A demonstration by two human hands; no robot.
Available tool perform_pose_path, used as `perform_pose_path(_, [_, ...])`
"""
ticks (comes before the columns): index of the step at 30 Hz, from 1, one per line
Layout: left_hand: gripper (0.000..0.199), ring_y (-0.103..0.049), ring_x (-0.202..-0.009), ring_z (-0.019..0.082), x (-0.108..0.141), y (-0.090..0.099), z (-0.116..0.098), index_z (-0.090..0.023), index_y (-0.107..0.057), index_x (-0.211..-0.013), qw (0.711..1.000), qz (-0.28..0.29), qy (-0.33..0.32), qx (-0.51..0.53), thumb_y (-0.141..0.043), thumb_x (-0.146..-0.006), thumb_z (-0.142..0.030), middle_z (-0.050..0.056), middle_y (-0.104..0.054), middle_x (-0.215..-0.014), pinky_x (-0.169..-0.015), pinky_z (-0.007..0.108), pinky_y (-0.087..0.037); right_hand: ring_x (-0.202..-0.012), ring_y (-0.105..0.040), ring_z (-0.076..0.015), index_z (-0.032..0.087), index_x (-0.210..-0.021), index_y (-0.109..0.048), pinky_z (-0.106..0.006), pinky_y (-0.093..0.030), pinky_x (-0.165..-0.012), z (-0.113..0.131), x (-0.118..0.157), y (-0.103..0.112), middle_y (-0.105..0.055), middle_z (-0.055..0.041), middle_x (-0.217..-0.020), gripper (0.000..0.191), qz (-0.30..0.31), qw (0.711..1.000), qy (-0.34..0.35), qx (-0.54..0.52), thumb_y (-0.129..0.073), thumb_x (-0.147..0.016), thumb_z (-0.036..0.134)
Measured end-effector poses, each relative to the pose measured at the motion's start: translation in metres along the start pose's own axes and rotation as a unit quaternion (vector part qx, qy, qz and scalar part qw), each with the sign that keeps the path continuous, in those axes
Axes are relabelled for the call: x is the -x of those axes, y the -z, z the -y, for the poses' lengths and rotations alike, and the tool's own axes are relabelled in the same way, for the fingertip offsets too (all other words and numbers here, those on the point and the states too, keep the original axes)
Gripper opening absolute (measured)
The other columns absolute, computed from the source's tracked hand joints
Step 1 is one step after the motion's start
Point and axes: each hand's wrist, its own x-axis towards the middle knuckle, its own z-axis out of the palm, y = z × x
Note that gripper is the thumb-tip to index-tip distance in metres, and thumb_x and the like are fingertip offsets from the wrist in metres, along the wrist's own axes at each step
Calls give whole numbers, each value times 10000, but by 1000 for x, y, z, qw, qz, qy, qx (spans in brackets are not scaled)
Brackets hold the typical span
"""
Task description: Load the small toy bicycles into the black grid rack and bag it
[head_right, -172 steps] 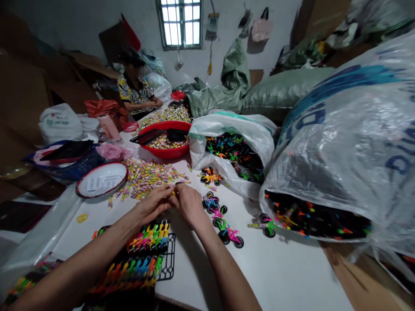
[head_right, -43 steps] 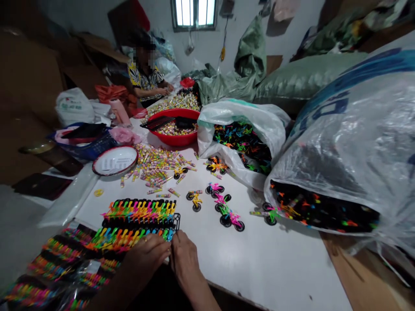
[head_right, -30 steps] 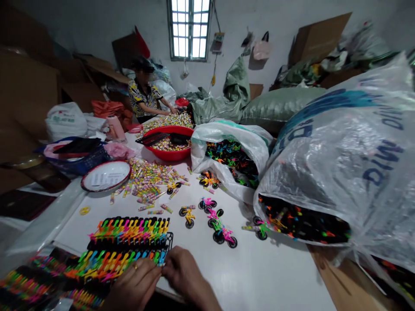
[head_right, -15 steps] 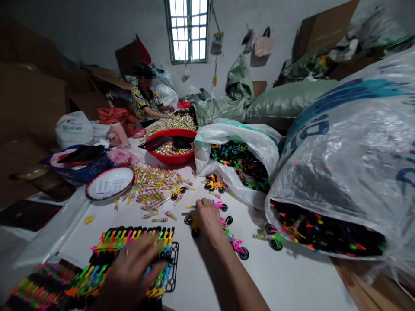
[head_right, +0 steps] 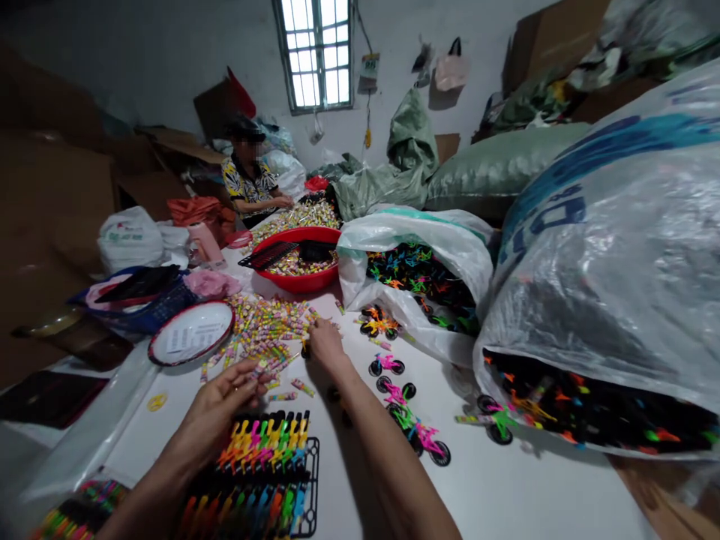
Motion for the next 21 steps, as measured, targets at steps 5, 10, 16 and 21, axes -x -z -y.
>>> perform_pose_path(5, [424,-570,-683,95,2,3,1,-154,-539,-942,984,-12,68,162,-777,-620,-294,17,-647,-810,-601,188,-443,-1000,-509,-278,80,-971,-618,-368,-380,-836,9,-27,-16,-595,-181,-1042,254,15,1000,-22,11,-406,-832,57])
perform_pose_path(10, [486,-536,-603,74,-12,-7,3,-145,-538,-972,987,-64,43,139,-785,-594,-325,3,-629,-779,-538,174,-405,-987,-512,-239,120,-1058,-553,-321,-381,-823,16,-2,17,-567,-148,-1085,264,5,1000,-22,20,-430,-829,74])
perform_pose_path(16, [425,-598,-900,192,-21,-19,15,-140,-593,-981,996,-46,-61,-35,-722,-618,-321,55,-654,-948,-782,277,-455,-858,-529,-194,189,-1008,-519,-271,-396,-712,45,67,60,-579,-54,-957,247,-56,982,29,-176,-596,-776,228])
perform_pose_path(21, [296,-591,-862,194,-1,-20,10,-154,-621,-906,992,27,-79,-91,-678,-635,-259,36,-656,-879,-789,293,-454,-653,-489,-134,175,-879,-593,-223,-360,-580,43,108,57,-559,14,-729,216,57,882,-14,-468,-637,-758,349])
